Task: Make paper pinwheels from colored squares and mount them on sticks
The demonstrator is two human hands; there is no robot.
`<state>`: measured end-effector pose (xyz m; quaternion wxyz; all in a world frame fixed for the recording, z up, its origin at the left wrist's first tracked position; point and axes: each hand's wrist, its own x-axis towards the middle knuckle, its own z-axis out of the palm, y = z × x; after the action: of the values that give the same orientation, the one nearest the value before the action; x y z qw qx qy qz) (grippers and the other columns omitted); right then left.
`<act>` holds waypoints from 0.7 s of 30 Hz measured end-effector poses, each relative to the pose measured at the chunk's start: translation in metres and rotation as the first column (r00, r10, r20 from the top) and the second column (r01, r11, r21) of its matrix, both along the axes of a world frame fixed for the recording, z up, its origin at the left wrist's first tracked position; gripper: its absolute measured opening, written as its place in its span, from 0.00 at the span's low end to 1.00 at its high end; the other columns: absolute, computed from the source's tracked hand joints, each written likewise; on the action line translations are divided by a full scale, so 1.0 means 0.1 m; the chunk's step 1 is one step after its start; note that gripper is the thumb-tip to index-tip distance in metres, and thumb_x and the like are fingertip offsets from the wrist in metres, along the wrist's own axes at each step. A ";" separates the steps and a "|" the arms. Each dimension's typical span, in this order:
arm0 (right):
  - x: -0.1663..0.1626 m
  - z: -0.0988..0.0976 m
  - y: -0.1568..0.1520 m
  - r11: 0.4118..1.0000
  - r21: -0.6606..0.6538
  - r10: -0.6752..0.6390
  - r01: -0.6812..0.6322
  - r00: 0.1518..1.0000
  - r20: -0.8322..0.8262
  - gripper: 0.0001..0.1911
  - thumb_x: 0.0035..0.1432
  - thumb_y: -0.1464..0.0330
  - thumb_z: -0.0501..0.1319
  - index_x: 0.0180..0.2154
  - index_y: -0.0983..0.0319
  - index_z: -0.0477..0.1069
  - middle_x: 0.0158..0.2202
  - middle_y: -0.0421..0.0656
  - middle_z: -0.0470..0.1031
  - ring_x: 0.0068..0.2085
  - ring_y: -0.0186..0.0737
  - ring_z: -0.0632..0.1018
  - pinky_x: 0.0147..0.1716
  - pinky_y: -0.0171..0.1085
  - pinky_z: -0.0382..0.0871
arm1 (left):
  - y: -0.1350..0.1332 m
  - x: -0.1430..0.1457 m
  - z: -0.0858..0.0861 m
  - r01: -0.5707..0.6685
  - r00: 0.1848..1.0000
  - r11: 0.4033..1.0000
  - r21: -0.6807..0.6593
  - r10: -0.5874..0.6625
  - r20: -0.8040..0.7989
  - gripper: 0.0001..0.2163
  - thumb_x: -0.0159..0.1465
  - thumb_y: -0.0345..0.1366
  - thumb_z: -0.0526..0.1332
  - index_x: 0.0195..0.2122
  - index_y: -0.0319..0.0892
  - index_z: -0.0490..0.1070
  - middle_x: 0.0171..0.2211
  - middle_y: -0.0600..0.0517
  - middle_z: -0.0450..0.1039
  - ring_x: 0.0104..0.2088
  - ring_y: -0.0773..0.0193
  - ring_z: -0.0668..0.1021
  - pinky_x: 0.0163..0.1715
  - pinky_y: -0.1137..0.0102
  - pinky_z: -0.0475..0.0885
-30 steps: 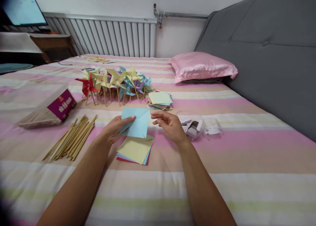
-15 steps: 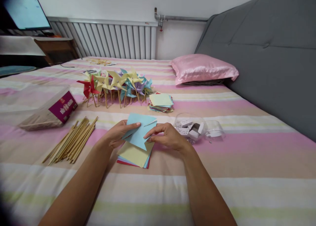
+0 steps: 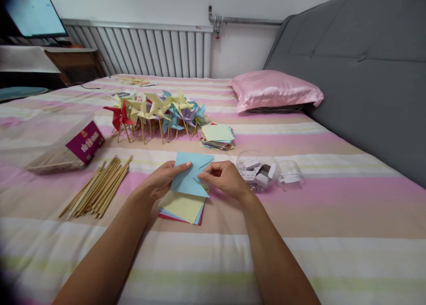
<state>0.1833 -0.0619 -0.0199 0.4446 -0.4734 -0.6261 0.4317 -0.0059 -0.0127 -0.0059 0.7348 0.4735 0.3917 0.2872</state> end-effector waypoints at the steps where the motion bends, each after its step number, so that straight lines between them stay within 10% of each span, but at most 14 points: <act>1: 0.00 -0.01 0.00 1.000 -0.005 -0.015 0.015 1.000 -0.006 0.13 0.51 0.59 0.65 0.25 0.63 0.74 0.24 0.41 0.74 0.27 0.36 0.73 0.28 0.35 0.66 | 0.00 0.00 -0.01 0.006 1.000 1.000 0.003 -0.006 0.005 0.16 0.48 0.46 0.71 0.27 0.36 0.77 0.24 0.46 0.77 0.22 0.64 0.75 0.25 0.70 0.70; 21: 0.01 -0.05 0.04 0.993 0.001 -0.117 0.117 0.992 0.048 0.15 0.49 0.59 0.65 0.22 0.63 0.70 0.21 0.42 0.74 0.24 0.36 0.74 0.24 0.34 0.64 | 0.00 0.02 -0.06 0.048 0.997 0.988 0.144 -0.040 -0.060 0.14 0.50 0.44 0.69 0.30 0.37 0.78 0.26 0.48 0.77 0.24 0.64 0.76 0.28 0.70 0.69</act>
<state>0.1847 -0.0582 -0.0249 0.4534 -0.5199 -0.6073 0.3940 -0.0043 -0.0131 -0.0121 0.6932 0.5422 0.3797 0.2851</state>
